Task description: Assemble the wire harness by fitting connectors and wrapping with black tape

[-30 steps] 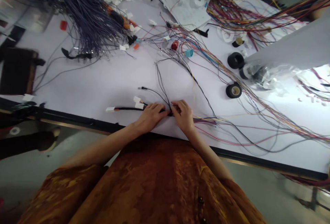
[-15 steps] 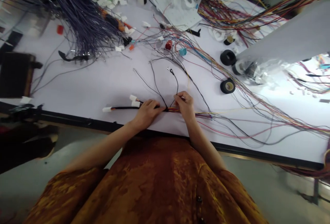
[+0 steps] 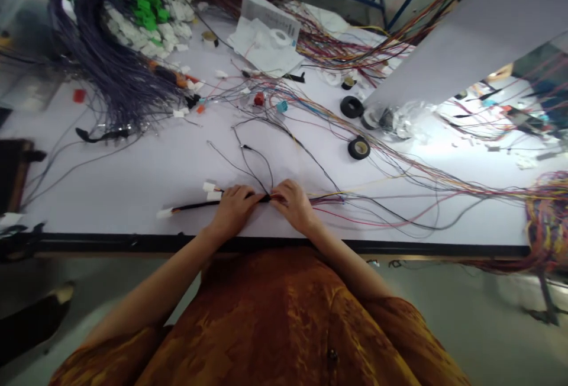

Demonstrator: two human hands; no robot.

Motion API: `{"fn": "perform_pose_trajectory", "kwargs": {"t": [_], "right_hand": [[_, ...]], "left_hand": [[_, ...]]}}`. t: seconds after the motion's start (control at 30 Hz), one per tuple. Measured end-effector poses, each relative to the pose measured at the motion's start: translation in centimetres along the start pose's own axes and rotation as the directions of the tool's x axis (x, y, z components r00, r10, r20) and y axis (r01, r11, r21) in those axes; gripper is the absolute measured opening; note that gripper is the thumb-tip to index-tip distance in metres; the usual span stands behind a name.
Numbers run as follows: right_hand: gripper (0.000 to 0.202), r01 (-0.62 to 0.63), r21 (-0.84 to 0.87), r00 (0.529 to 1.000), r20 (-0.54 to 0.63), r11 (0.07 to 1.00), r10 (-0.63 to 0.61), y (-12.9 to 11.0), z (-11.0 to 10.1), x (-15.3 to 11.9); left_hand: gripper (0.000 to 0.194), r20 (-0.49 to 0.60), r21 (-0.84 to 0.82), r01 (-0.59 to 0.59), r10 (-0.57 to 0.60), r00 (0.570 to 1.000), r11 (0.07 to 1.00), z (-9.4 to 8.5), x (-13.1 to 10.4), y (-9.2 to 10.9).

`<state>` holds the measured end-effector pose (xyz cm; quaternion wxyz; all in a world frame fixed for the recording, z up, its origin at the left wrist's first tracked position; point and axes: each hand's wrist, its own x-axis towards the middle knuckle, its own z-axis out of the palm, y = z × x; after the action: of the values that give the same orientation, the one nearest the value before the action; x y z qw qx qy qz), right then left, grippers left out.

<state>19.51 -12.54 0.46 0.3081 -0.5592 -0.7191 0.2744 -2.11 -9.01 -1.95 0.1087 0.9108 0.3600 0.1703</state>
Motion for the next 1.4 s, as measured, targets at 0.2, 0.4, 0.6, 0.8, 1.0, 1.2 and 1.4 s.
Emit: {"fn": "perform_pose_trajectory", "kwargs": {"t": [0.2,0.4,0.6,0.8,1.0,1.2,1.4], "right_hand": [[0.019,0.001,-0.161,1.000,0.030,0.987,0.003,0.7,1.5,-0.7],[0.025,-0.034,-0.302,0.998,0.035,0.953,0.047,-0.4,0.9,-0.8],[0.082,-0.216,-0.364,0.976,-0.114,0.906,0.187,1.9,-4.6,-5.9],[0.028,-0.313,-0.355,0.946,-0.036,0.881,0.321,3.6,-8.2,-8.3],[0.038,-0.433,-0.190,0.890,-0.247,0.881,0.384,7.8,-13.8,-5.7],[0.047,-0.628,-0.435,0.778,-0.353,0.645,0.520,12.2,-17.3,-0.6],[0.053,-0.275,-0.551,0.956,-0.068,0.787,0.286,11.0,-14.4,4.3]], "left_hand": [[0.039,0.114,0.131,-0.010,-0.005,0.994,0.991,-0.3,-0.2,-1.3],[0.036,0.062,0.196,0.028,-0.041,0.997,0.980,-0.2,-0.5,-2.3],[0.042,-0.033,0.188,0.011,-0.004,0.999,0.982,0.0,-0.8,-2.1],[0.039,-0.013,0.059,-0.076,0.077,0.997,0.995,0.7,0.1,-1.3],[0.035,-0.031,0.013,-0.066,0.067,0.997,0.998,0.5,-0.5,-1.6],[0.031,-0.052,0.019,-0.087,0.087,0.995,0.996,0.3,-0.8,-1.3],[0.029,-0.076,-0.009,-0.039,0.038,0.996,0.999,0.7,-1.0,-1.2]]}}
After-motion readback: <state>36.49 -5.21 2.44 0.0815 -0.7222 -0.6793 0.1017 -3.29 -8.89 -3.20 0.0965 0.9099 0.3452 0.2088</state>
